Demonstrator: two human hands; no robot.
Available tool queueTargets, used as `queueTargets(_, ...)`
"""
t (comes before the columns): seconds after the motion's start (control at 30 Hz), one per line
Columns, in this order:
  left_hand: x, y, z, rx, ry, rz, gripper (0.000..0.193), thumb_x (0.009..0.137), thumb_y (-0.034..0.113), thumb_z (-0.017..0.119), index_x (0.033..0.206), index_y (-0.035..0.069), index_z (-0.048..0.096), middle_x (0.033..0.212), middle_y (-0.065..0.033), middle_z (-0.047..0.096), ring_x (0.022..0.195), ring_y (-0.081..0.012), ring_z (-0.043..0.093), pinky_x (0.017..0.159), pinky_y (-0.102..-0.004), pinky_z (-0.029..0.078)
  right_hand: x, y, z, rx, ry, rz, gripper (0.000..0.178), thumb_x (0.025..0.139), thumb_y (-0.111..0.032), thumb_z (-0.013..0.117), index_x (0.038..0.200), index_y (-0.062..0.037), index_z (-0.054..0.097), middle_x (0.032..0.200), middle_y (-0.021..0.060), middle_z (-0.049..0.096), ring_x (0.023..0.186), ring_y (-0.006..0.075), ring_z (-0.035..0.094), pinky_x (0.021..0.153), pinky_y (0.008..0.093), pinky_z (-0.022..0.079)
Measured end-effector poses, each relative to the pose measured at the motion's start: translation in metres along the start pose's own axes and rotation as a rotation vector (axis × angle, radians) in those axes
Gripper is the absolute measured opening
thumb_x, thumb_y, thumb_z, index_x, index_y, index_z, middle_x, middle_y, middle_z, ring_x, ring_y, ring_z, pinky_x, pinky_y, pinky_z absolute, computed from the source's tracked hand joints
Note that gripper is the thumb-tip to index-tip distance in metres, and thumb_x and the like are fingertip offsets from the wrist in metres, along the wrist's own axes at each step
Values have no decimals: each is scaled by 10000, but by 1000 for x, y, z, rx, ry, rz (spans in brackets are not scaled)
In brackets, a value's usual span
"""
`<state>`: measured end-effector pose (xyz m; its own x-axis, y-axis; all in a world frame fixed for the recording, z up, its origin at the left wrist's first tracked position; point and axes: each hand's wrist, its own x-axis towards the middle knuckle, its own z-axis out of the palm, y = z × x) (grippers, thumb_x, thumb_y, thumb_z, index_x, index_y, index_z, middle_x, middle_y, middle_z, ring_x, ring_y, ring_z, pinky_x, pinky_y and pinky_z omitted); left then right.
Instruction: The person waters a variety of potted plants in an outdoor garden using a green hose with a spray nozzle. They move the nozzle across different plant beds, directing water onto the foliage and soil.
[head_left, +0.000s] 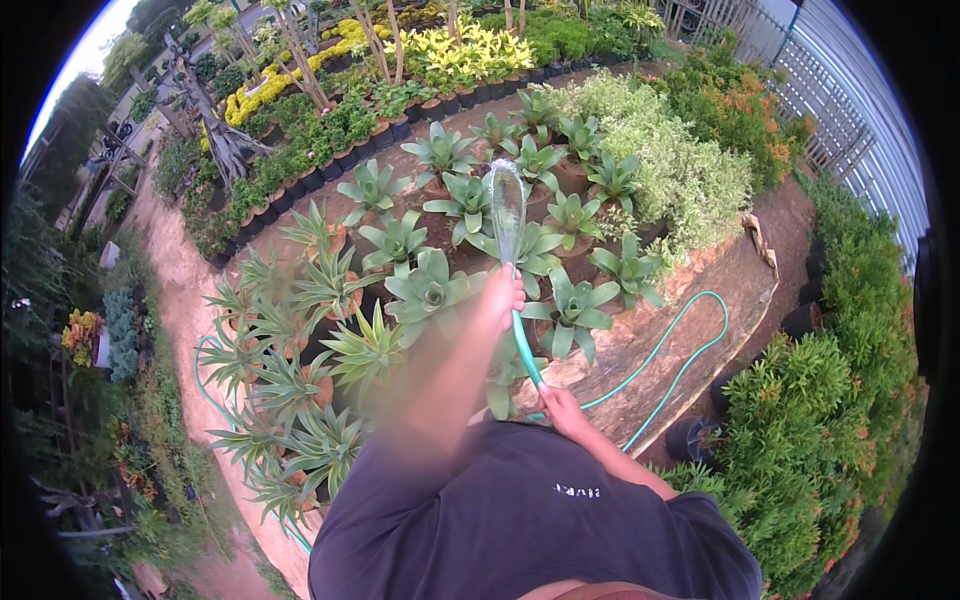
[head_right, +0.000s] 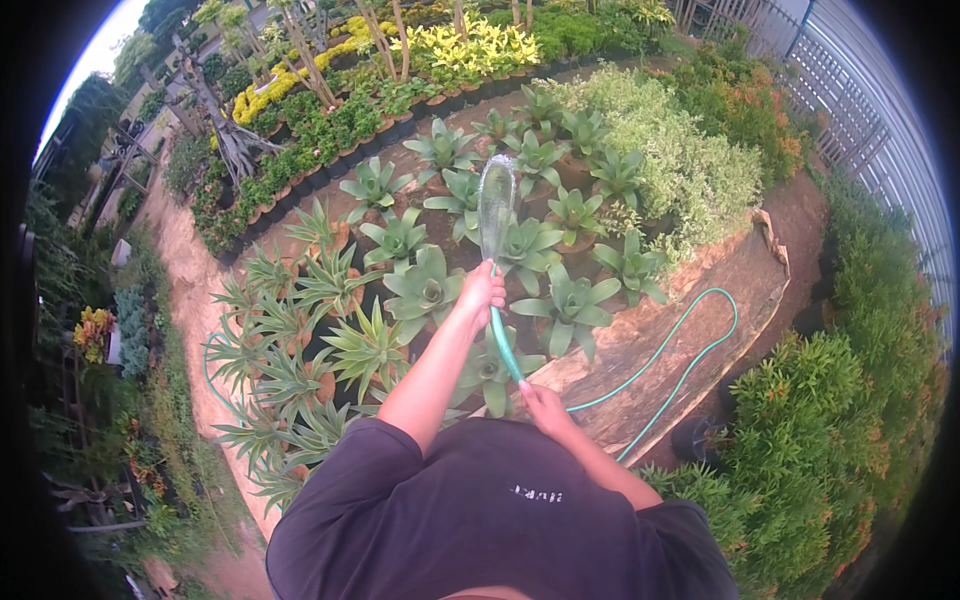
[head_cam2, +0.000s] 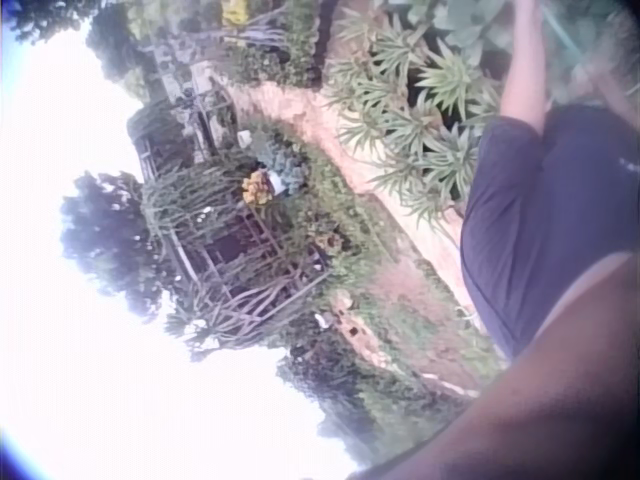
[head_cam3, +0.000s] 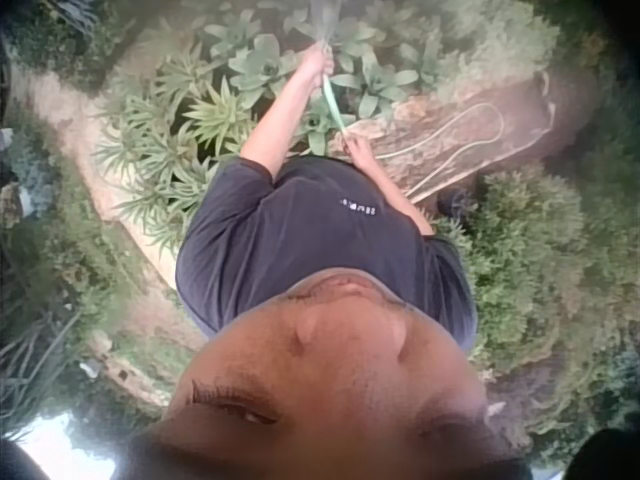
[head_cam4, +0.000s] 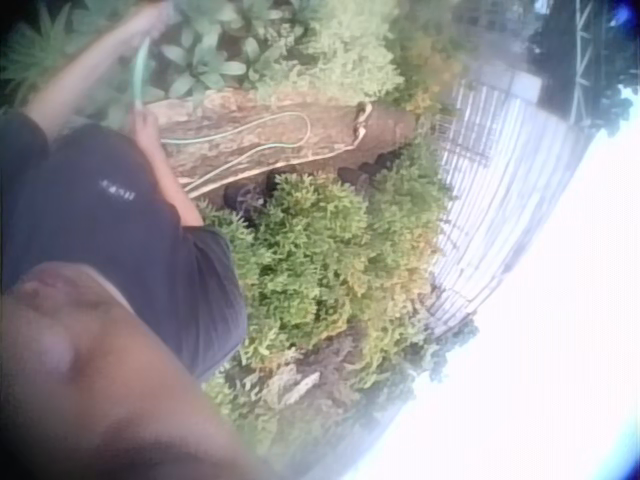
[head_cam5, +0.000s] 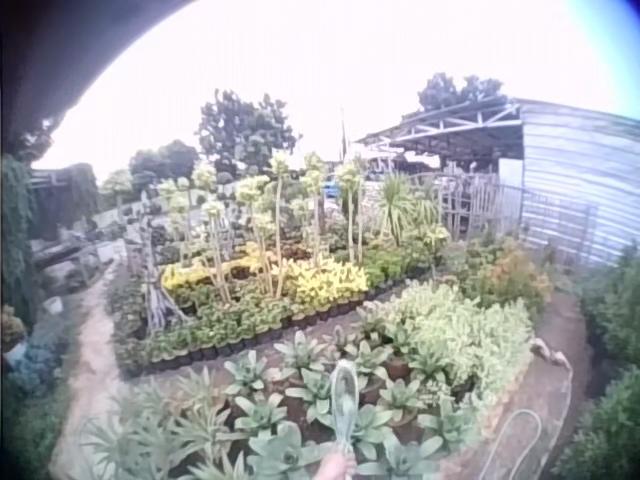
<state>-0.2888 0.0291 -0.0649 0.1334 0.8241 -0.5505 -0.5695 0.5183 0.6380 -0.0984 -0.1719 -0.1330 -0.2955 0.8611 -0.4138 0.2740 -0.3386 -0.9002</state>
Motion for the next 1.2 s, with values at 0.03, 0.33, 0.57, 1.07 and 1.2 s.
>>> queueTargets(0.03,-1,1,-1,-4,-2,0,266,1077,372,399,973,139,472,661,50,401,472,-62,323,406,-237,278,0,1,1,5,-3,-24,550,1070,-480,437,740,-50,532,622,-7,456,578,103,417,548,297,366)
queueTargets(0.33,-10,8,2,-1,6,43,264,1067,367,428,954,133,478,649,55,383,469,-56,311,404,-238,263,1,-3,4,8,12,-35,560,1066,-479,450,720,-45,526,626,-8,463,585,102,412,563,302,370)
queueTargets(0.57,-11,15,4,-33,-12,58,261,1067,346,427,940,126,485,635,63,360,467,-57,296,403,-241,251,-3,-16,-2,53,-5,-30,565,1063,-486,455,716,-44,513,637,-12,453,613,97,413,581,303,379)
queueTargets(1.07,-10,19,23,0,34,80,261,1075,355,410,948,136,472,631,71,358,471,-49,285,399,-230,234,-1,-21,-24,31,4,-127,565,1066,-482,444,726,-34,506,638,-12,440,626,108,402,595,311,384)
queueTargets(1.2,-8,18,29,9,32,110,263,1074,356,412,946,135,473,628,72,357,470,-50,285,399,-230,235,0,-23,-30,62,18,-123,516,1072,-438,463,716,-70,520,618,-50,423,564,70,361,528,274,323)
